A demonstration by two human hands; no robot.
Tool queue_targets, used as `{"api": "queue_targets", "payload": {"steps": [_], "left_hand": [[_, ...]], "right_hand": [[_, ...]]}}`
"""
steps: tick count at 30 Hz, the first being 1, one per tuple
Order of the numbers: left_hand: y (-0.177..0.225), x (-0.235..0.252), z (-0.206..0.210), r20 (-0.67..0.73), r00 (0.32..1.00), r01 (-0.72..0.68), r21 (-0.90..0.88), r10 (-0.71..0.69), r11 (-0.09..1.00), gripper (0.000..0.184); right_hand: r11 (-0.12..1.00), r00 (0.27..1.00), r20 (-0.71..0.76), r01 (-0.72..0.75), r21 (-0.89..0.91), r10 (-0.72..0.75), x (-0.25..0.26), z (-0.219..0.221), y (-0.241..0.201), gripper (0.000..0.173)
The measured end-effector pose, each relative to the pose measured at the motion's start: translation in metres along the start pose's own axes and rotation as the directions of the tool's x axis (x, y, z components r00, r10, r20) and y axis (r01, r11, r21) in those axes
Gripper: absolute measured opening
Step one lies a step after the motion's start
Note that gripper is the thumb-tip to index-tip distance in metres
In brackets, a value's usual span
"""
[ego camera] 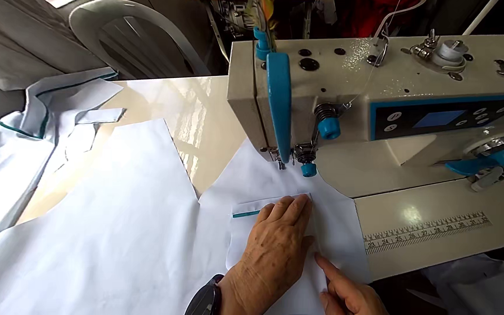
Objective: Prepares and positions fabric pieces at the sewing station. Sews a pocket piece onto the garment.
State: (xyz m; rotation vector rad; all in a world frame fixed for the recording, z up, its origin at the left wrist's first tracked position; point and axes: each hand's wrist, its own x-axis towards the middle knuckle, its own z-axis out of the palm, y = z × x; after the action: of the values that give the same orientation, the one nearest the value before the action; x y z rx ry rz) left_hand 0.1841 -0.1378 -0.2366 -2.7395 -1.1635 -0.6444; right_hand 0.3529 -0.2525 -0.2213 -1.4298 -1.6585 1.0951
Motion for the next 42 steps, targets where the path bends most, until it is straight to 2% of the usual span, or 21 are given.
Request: {"api": "queue_targets", "payload": {"steps": [7, 13, 16, 18, 20, 21, 23, 26, 28, 31, 33, 36, 38, 40, 42], "left_hand": [[0.002, -0.009, 0.003, 0.025, 0.999, 0.032, -0.053, -0.03, 0.998, 0.058], [0.001, -0.003, 0.0, 0.034, 0.999, 0.033, -0.042, -0.032, 0.999, 0.05], [0.004, 0.001, -0.001, 0.031, 0.999, 0.045, -0.031, -0.044, 0.999, 0.046], [0.004, 0.0, -0.001, 0.042, 0.998, 0.045, -0.047, -0.043, 0.998, 0.048], [0.004, -0.004, -0.002, 0.063, 0.997, 0.041, -0.08, -0.036, 0.996, 0.054], [0.004, -0.005, -0.003, 0.07, 0.997, 0.038, -0.092, -0.031, 0.995, 0.057], [0.005, -0.005, -0.004, 0.074, 0.997, 0.038, -0.092, -0.032, 0.995, 0.067], [0.007, -0.005, -0.007, 0.087, 0.996, 0.04, -0.086, -0.033, 0.995, 0.087], [0.007, -0.006, -0.008, 0.1, 0.994, 0.043, -0.088, -0.034, 0.995, 0.096], [0.007, -0.008, -0.007, 0.105, 0.994, 0.048, -0.078, -0.04, 0.996, 0.1], [0.007, -0.008, -0.004, 0.096, 0.994, 0.061, -0.084, -0.053, 0.995, 0.1], [0.009, -0.013, 0.005, 0.058, 0.994, 0.096, -0.097, -0.09, 0.991, 0.098], [0.01, -0.016, 0.011, 0.029, 0.994, 0.106, -0.08, -0.104, 0.991, 0.097], [0.011, -0.017, 0.013, 0.017, 0.994, 0.106, -0.059, -0.105, 0.993, 0.097], [0.012, -0.017, 0.013, 0.015, 0.994, 0.112, -0.046, -0.112, 0.993, 0.096]], "right_hand": [[0.999, 1.0, 0.007, 0.009, 0.046, -0.009, -0.001, -0.002, 0.002, 0.043], [0.999, 0.999, 0.042, 0.016, 0.035, -0.017, -0.003, -0.002, 0.006, 0.044], [0.999, 0.988, 0.157, 0.013, -0.031, -0.008, -0.002, -0.029, 0.002, 0.04], [0.994, 0.994, 0.061, 0.09, -0.058, -0.087, 0.008, -0.061, 0.004, 0.029], [0.938, 0.954, -0.107, 0.25, -0.239, -0.281, 0.031, -0.083, 0.012, 0.034], [0.887, 0.92, -0.108, 0.325, -0.328, -0.378, 0.046, -0.089, 0.013, 0.038], [0.784, 0.868, 0.021, 0.459, -0.417, -0.497, 0.077, -0.088, 0.011, 0.046], [0.649, 0.802, 0.217, 0.583, -0.489, -0.557, 0.107, -0.071, 0.023, 0.045], [0.562, 0.761, 0.26, 0.624, -0.542, -0.595, 0.117, -0.066, 0.035, 0.04], [0.45, 0.698, 0.271, 0.66, -0.601, -0.662, 0.12, -0.064, 0.045, 0.04], [0.476, 0.712, 0.246, 0.646, -0.597, -0.657, 0.118, -0.064, 0.047, 0.042], [0.663, 0.805, 0.156, 0.565, -0.491, -0.572, 0.119, -0.071, 0.043, 0.046], [0.72, 0.827, 0.075, 0.526, -0.453, -0.557, 0.124, -0.077, 0.04, 0.048], [0.667, 0.787, 0.094, 0.574, -0.476, -0.61, 0.126, -0.078, 0.039, 0.048], [0.552, 0.729, 0.189, 0.638, -0.538, -0.658, 0.128, -0.073, 0.043, 0.044]]}}
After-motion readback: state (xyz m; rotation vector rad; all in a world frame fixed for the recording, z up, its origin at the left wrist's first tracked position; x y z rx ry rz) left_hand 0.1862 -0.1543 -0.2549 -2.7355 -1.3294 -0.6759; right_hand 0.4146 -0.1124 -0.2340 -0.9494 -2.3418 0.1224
